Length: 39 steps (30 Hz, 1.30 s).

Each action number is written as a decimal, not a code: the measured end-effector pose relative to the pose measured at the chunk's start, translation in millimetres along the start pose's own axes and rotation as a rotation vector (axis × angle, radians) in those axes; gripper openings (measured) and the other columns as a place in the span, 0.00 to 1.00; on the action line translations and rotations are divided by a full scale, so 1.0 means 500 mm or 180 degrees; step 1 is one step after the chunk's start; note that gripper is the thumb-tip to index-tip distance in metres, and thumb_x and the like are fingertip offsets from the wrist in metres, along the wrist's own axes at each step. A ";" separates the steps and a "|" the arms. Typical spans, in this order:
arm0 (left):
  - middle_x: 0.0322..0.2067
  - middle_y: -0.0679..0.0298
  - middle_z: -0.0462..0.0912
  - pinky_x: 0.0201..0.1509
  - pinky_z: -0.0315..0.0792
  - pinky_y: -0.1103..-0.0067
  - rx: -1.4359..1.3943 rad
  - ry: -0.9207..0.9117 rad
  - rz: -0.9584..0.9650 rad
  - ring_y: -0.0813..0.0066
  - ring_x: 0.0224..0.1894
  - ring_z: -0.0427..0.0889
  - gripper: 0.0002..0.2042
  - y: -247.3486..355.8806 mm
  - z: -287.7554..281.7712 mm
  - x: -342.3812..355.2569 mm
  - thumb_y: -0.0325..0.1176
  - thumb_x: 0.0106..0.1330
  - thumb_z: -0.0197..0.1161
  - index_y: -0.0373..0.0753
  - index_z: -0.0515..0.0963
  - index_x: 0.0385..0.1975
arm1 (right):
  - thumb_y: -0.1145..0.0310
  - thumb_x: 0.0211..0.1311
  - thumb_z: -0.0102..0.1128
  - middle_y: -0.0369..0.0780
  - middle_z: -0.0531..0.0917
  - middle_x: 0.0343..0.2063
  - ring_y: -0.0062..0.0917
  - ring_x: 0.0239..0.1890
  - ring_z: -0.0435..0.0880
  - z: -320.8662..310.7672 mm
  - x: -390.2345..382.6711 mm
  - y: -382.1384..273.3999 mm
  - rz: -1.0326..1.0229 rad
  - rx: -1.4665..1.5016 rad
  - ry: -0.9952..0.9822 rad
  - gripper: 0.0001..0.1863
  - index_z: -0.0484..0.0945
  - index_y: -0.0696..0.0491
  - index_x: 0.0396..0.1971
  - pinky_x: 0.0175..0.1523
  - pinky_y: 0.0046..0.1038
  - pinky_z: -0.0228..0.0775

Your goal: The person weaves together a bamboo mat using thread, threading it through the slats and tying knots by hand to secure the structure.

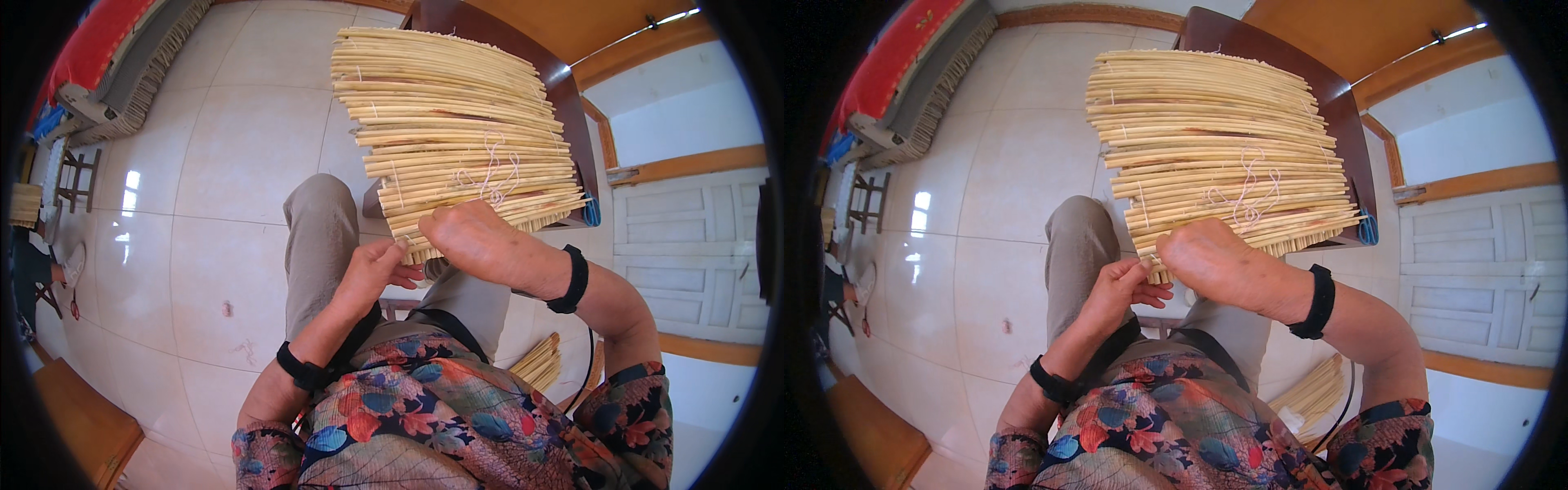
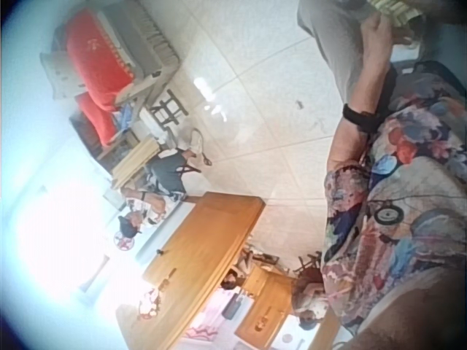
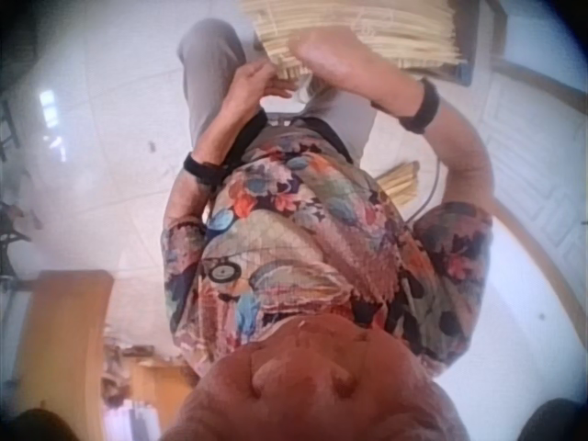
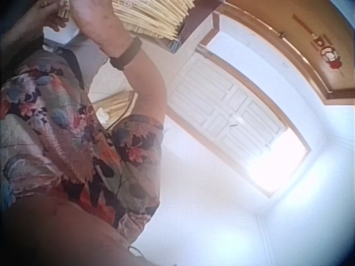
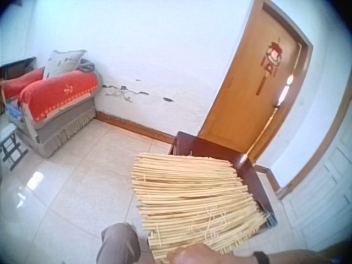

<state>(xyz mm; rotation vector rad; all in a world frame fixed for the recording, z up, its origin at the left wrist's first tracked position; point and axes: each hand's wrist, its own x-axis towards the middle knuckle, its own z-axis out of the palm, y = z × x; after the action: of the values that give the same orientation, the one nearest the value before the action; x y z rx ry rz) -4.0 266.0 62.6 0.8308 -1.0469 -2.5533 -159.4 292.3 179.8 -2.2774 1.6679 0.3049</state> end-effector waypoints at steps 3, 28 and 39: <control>0.31 0.53 0.79 0.32 0.76 0.79 0.0090 0.0008 0.0060 0.68 0.31 0.81 0.15 -0.001 -0.001 0.001 0.38 0.67 0.45 0.30 0.72 0.38 | 0.76 0.45 0.51 0.46 0.77 0.21 0.40 0.28 0.79 0.003 0.005 0.007 -0.0066 0.0127 -0.0076 0.03 0.71 0.58 0.23 0.30 0.33 0.72; 0.28 0.56 0.80 0.29 0.73 0.82 -0.0061 0.0047 0.0176 0.73 0.29 0.80 0.15 -0.008 -0.002 0.005 0.38 0.65 0.47 0.30 0.73 0.36 | 0.77 0.44 0.51 0.47 0.76 0.22 0.41 0.27 0.79 0.015 0.014 0.014 -0.0258 -0.0035 0.0007 0.03 0.70 0.60 0.22 0.28 0.34 0.71; 0.28 0.56 0.80 0.29 0.72 0.83 -0.0151 0.0048 0.0186 0.73 0.28 0.80 0.15 -0.011 -0.002 0.007 0.38 0.65 0.47 0.30 0.73 0.36 | 0.77 0.40 0.54 0.49 0.78 0.18 0.40 0.23 0.80 0.032 0.021 0.019 -0.0314 -0.0047 0.0235 0.04 0.76 0.60 0.19 0.24 0.34 0.71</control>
<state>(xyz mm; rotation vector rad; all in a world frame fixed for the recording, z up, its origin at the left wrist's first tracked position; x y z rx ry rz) -6.6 268.0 56.7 0.7940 -0.9876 -2.5092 -165.2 286.0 160.4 -2.3996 1.5861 0.2138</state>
